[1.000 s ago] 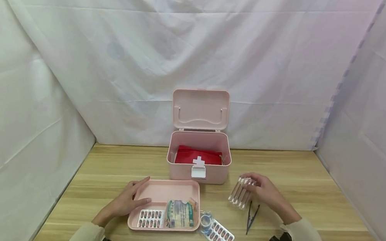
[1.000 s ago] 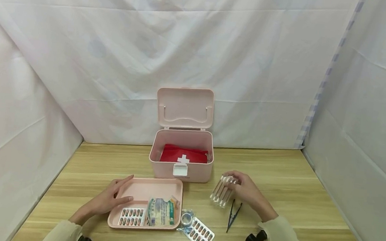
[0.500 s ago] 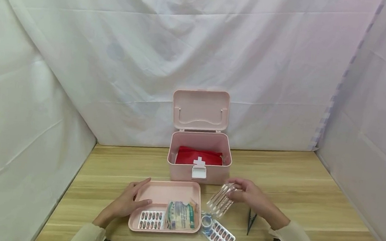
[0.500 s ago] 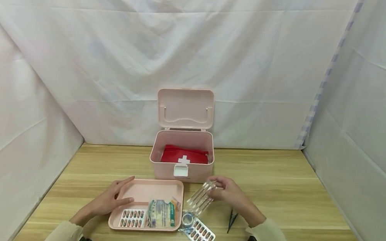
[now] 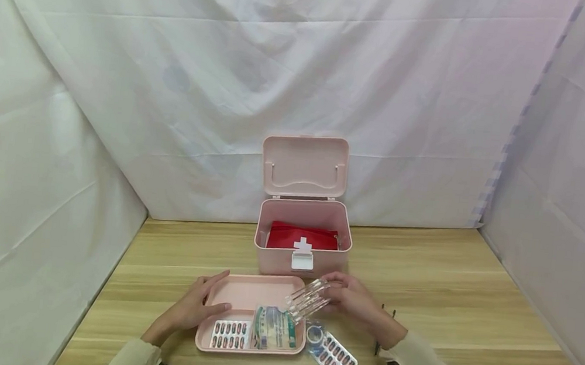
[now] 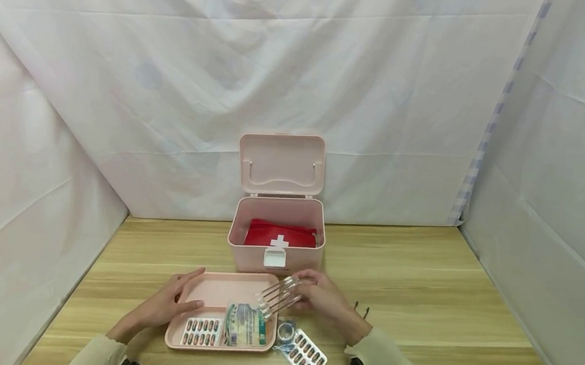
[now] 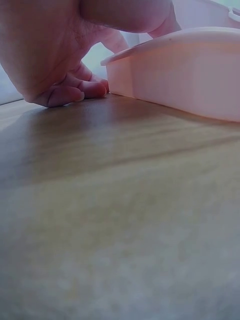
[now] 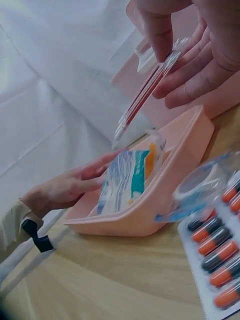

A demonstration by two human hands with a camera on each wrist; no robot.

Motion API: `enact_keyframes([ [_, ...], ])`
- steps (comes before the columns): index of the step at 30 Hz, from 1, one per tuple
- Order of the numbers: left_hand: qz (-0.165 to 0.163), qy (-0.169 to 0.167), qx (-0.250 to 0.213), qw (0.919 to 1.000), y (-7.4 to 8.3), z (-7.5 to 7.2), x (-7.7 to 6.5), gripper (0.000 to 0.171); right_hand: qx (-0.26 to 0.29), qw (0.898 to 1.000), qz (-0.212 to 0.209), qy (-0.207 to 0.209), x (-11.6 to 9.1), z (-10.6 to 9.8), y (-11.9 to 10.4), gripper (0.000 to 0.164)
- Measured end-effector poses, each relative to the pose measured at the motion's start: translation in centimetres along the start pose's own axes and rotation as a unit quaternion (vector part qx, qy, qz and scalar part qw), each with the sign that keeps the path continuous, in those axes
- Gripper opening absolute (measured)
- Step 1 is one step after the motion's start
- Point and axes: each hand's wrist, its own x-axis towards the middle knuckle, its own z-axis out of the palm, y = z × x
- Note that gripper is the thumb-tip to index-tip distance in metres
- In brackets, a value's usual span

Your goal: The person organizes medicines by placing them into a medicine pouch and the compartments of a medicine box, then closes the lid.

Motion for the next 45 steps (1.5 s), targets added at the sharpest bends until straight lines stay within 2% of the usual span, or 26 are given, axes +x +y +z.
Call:
enact_keyframes([
  [6, 0.001, 0.002, 0.001, 1.0000, 0.1, 0.0, -0.1, 0.080, 0.059, 0.997, 0.017, 0.044, 0.9, 1.7, 1.1, 0.029],
  [13, 0.001, 0.001, 0.002, 1.0000, 0.1, 0.0, -0.2, 0.080, 0.111, 0.990, 0.020, 0.084, 1.6, 3.4, 1.8, 0.039],
  [19, -0.002, 0.003, -0.003, 1.0000, -0.1, 0.0, -0.2, 0.080, 0.086, 0.993, 0.029, 0.073, 2.0, 4.3, 1.7, 0.049],
  [29, -0.006, 0.004, 0.007, 1.0000, -0.2, 0.1, -0.1, 0.080, 0.041, 0.997, -0.012, 0.065, 3.7, 6.0, 2.0, 0.051],
  [37, 0.006, 0.005, 0.021, 0.9997, -0.1, 0.0, -0.1, 0.080, -0.029, 0.995, -0.016, 0.098, 4.6, 7.2, 1.8, 0.051],
  [41, 0.011, 0.003, 0.020, 0.9997, 0.1, 0.0, -0.1, 0.079, -0.024, 0.990, -0.030, 0.133, 5.0, 7.6, 1.9, 0.045],
  [45, 0.008, 0.003, 0.016, 0.9998, 0.0, 0.0, -0.1, 0.079, -0.015, 0.989, -0.049, 0.140, 5.1, 7.9, 2.1, 0.041],
])
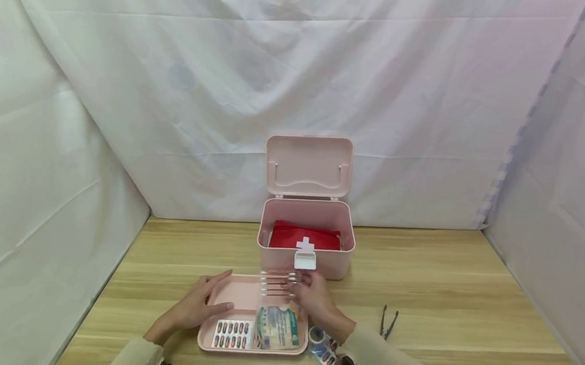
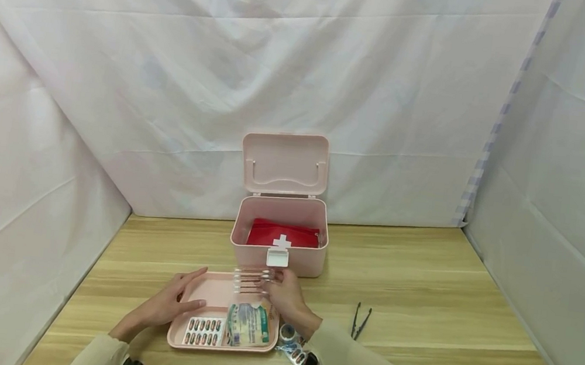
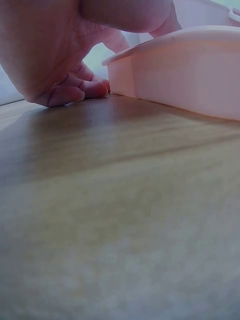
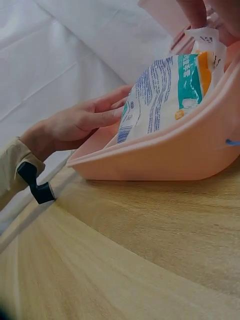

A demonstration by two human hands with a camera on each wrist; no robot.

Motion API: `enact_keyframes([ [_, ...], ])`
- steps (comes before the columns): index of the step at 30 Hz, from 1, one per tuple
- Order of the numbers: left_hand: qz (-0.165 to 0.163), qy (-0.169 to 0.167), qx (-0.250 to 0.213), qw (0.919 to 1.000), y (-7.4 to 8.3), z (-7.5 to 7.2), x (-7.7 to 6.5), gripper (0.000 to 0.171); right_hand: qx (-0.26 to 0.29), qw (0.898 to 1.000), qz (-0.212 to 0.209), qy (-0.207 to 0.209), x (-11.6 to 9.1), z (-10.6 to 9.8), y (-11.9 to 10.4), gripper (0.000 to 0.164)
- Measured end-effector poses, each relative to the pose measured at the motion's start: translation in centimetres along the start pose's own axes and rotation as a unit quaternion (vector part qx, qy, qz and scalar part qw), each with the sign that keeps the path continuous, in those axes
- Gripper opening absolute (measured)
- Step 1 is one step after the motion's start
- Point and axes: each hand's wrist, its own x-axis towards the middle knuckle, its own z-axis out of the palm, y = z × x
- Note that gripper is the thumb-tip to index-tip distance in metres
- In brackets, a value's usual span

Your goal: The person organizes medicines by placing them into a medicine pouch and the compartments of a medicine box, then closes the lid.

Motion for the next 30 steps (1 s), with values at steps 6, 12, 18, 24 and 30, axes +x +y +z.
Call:
enact_keyframes([
  [6, -0.003, 0.002, -0.006, 1.0000, -0.1, 0.0, 0.0, 0.080, -0.037, 0.998, -0.014, -0.048, 0.1, 0.3, -0.2, 0.033],
  [12, 0.000, 0.003, -0.010, 0.9999, 0.0, 0.0, -0.1, 0.079, -0.136, 0.986, 0.004, -0.095, 0.2, 0.6, -0.5, 0.032],
  [18, -0.009, -0.001, -0.009, 0.9999, 0.1, 0.1, -0.1, 0.079, -0.205, 0.972, 0.002, -0.120, 0.0, 0.6, -0.8, 0.038],
  [24, -0.018, -0.002, -0.014, 0.9997, 0.1, 0.2, 0.0, 0.079, -0.237, 0.962, 0.010, -0.133, -0.3, 0.2, -1.3, 0.049],
  [30, -0.009, 0.002, -0.007, 0.9999, 0.0, 0.1, 0.0, 0.079, -0.233, 0.962, 0.012, -0.144, -0.6, -0.6, -2.1, 0.052],
])
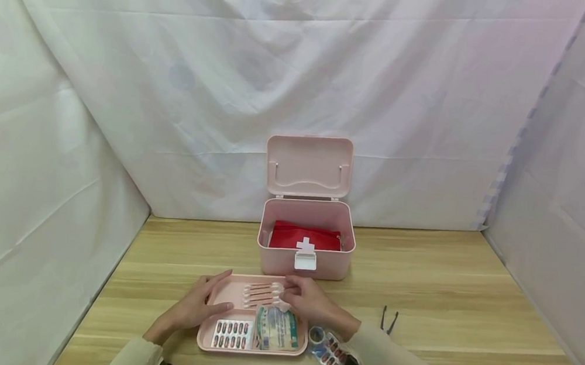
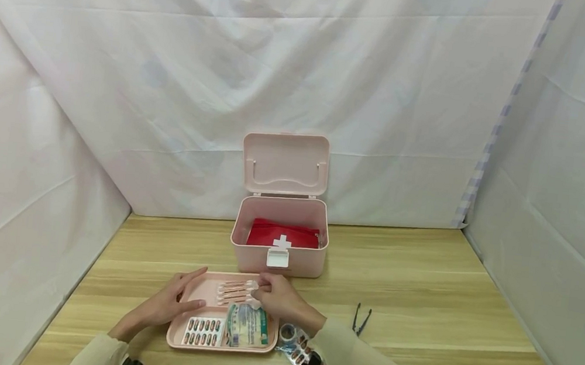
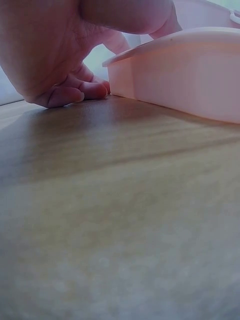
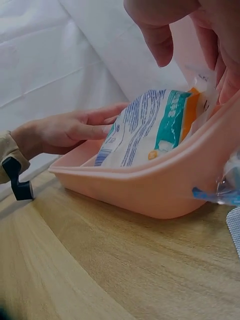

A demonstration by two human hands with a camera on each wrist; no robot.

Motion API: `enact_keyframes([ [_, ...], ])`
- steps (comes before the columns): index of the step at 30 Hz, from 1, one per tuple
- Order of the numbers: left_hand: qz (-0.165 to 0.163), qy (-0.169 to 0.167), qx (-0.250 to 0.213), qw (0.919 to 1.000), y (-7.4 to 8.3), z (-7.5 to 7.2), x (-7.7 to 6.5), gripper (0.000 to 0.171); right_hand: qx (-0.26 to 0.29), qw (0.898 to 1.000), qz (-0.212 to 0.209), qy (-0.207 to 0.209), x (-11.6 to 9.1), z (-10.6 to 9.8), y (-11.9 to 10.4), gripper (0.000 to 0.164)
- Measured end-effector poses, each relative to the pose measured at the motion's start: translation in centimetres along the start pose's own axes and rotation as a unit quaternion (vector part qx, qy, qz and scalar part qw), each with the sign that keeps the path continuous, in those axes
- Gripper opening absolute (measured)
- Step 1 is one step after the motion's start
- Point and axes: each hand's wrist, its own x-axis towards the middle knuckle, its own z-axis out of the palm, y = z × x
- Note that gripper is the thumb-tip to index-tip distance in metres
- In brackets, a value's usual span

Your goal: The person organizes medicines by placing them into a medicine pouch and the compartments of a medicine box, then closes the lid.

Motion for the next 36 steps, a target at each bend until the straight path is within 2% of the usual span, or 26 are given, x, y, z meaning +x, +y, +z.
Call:
enact_keyframes([
  [6, 0.004, 0.000, -0.003, 1.0000, 0.0, 0.0, 0.1, 0.079, 0.005, 1.000, -0.004, -0.013, -0.5, -1.0, 0.1, 0.049],
  [11, 0.000, -0.002, -0.009, 1.0000, -0.1, 0.0, 0.1, 0.080, 0.027, 0.998, -0.053, -0.017, -0.9, -2.3, 0.7, 0.039],
  [14, -0.003, -0.003, -0.009, 1.0000, -0.2, 0.0, 0.1, 0.080, 0.052, 0.996, -0.063, -0.018, -1.2, -3.4, 1.3, 0.034],
  [19, -0.004, -0.004, -0.004, 1.0000, -0.3, 0.0, 0.2, 0.080, 0.075, 0.996, -0.046, -0.019, -1.7, -5.2, 2.3, 0.032],
  [28, -0.002, -0.005, -0.003, 1.0000, -0.1, -0.1, 0.1, 0.080, 0.050, 0.998, -0.037, 0.005, -3.5, -8.3, 3.1, 0.032],
  [36, 0.001, -0.004, -0.002, 1.0000, -0.1, -0.1, 0.1, 0.079, 0.064, 0.997, -0.048, -0.006, -4.9, -11.3, 4.3, 0.038],
])
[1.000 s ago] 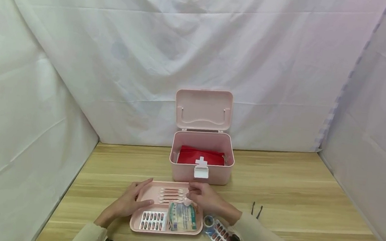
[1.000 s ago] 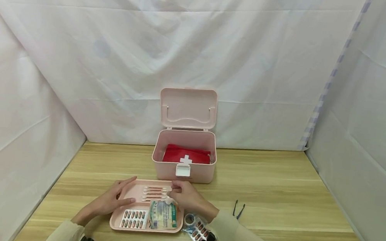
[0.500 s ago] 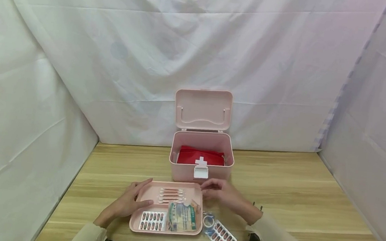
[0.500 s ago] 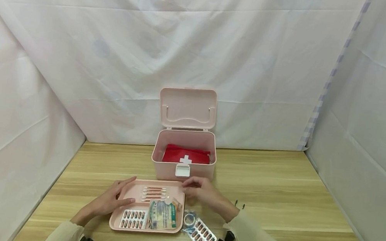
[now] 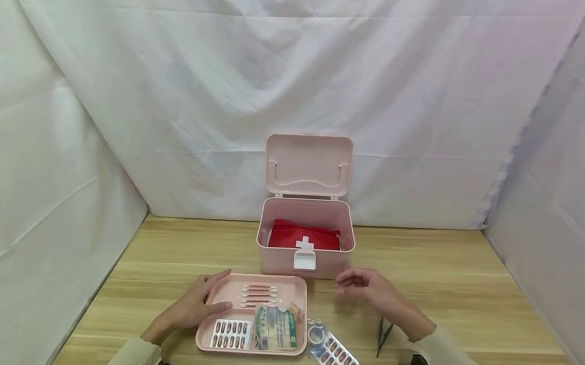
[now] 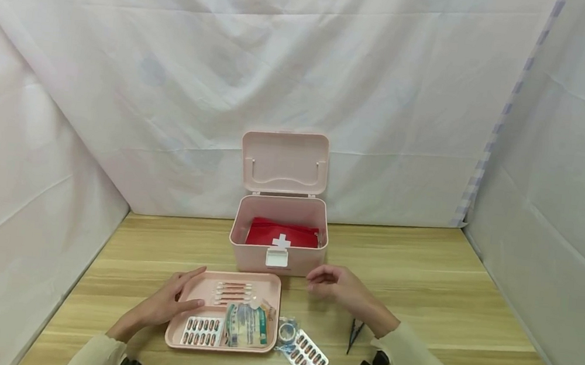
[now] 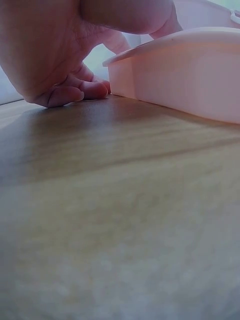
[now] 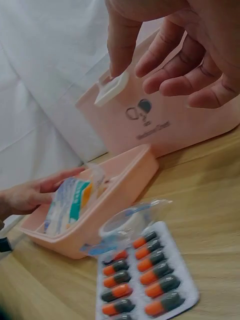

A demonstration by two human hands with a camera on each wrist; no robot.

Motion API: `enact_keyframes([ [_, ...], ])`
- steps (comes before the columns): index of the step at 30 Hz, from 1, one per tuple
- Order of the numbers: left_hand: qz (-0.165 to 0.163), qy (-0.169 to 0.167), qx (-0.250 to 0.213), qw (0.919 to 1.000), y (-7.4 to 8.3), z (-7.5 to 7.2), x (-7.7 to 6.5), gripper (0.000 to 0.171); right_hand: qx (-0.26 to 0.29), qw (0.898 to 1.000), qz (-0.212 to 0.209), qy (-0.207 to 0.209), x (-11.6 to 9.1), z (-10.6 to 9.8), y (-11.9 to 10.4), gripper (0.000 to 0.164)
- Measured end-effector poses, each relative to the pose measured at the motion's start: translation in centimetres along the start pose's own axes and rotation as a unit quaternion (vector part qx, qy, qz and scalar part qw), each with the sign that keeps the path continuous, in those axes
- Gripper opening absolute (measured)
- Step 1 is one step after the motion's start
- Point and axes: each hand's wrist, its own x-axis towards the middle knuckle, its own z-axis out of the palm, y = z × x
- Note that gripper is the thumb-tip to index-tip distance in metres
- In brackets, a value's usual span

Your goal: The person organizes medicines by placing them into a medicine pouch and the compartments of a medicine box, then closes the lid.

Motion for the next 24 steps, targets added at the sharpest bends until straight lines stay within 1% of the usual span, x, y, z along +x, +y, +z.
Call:
enact_keyframes([
  [4, 0.000, -0.002, -0.004, 1.0000, 0.1, -0.1, 0.0, 0.080, -0.046, 0.999, -0.009, -0.020, -0.7, -1.9, 0.3, 0.034],
  [7, -0.003, -0.004, -0.008, 1.0000, 0.2, -0.1, 0.0, 0.080, -0.091, 0.995, -0.008, -0.038, -1.2, -3.6, 0.8, 0.032],
  [10, -0.006, -0.006, -0.007, 0.9999, 0.3, -0.2, 0.0, 0.080, -0.122, 0.992, -0.006, -0.044, -1.7, -5.0, 1.7, 0.034],
  [13, -0.007, -0.006, -0.005, 0.9999, 0.3, -0.2, 0.0, 0.080, -0.148, 0.988, -0.017, -0.046, -2.0, -6.3, 2.9, 0.035],
  [17, -0.003, -0.006, -0.004, 1.0000, 0.4, -0.2, 0.0, 0.080, -0.175, 0.983, -0.033, -0.052, -2.6, -7.5, 4.2, 0.037],
  [24, -0.008, -0.005, -0.004, 0.9999, 0.4, -0.2, 0.0, 0.080, -0.198, 0.976, -0.032, -0.085, -3.7, -8.2, 5.3, 0.052],
])
